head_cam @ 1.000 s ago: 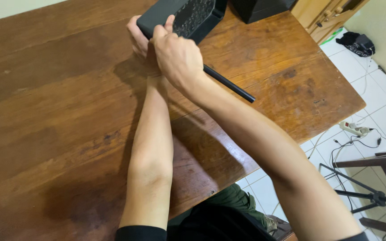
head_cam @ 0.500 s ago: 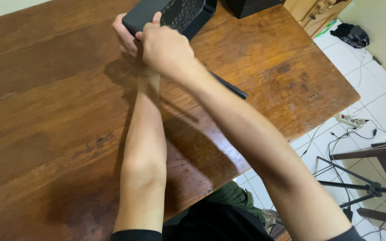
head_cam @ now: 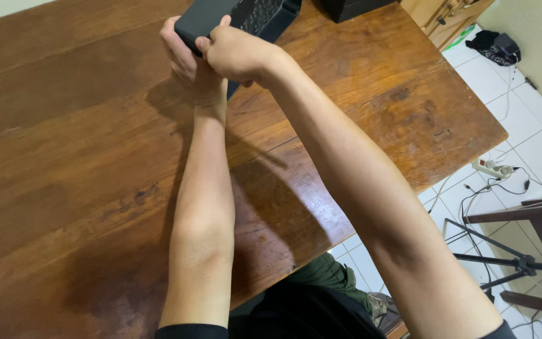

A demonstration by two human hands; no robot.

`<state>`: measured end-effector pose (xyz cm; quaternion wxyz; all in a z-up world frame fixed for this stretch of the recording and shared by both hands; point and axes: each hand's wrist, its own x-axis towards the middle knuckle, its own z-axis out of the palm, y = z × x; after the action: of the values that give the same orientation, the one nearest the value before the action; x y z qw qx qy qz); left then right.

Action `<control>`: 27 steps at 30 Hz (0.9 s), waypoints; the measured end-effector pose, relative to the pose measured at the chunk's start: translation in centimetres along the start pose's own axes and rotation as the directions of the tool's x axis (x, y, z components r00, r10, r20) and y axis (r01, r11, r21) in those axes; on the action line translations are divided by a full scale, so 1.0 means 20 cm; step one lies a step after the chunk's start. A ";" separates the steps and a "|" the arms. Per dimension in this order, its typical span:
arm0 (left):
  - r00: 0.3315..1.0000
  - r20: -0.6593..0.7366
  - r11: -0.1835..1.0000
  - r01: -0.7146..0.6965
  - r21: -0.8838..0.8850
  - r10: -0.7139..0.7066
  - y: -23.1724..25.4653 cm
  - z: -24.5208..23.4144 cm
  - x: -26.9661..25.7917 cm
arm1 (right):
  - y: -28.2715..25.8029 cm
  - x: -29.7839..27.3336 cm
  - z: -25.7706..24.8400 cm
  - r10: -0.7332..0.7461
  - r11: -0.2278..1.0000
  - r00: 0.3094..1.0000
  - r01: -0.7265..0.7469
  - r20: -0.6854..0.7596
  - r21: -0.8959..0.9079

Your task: The person inserts black rods into the corner holes of a perforated black tray, then stacks additional trays and rods on the table. The person handles the trays and rods by hand, arranging them in a row and placing rods into the tray slots.

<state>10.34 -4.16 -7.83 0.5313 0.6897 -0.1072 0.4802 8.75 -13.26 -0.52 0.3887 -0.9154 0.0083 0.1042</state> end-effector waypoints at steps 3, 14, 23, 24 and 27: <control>0.997 0.020 0.995 0.078 0.057 -0.079 0.01 0.01 0.00 | 0.03 -0.01 0.09 -0.782 0.559 0.584 0.501 -0.219 -0.661; 0.995 0.031 0.995 0.091 0.036 -0.092 0.06 0.00 0.00 | 0.00 -0.11 0.08 -0.502 0.813 0.791 0.296 -0.348 -0.502; 0.997 0.027 0.996 0.068 -0.058 -0.067 0.04 0.00 -0.01 | 0.01 -0.07 0.09 -0.346 0.915 0.873 0.233 -0.344 -0.331; 0.992 0.053 0.990 0.117 -0.083 -0.113 0.05 -0.01 -0.01 | 0.01 -0.10 0.14 -0.399 0.872 0.821 0.203 -0.408 -0.445; 0.980 0.067 0.980 0.192 -0.049 -0.189 0.09 -0.01 -0.02 | 0.02 -0.15 0.20 -0.426 0.829 0.782 0.134 -0.456 -0.544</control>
<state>8.94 -4.86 -7.01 0.5902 0.6962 -0.0704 0.4025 5.10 -10.94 -2.91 0.1394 -0.9619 -0.0456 -0.2306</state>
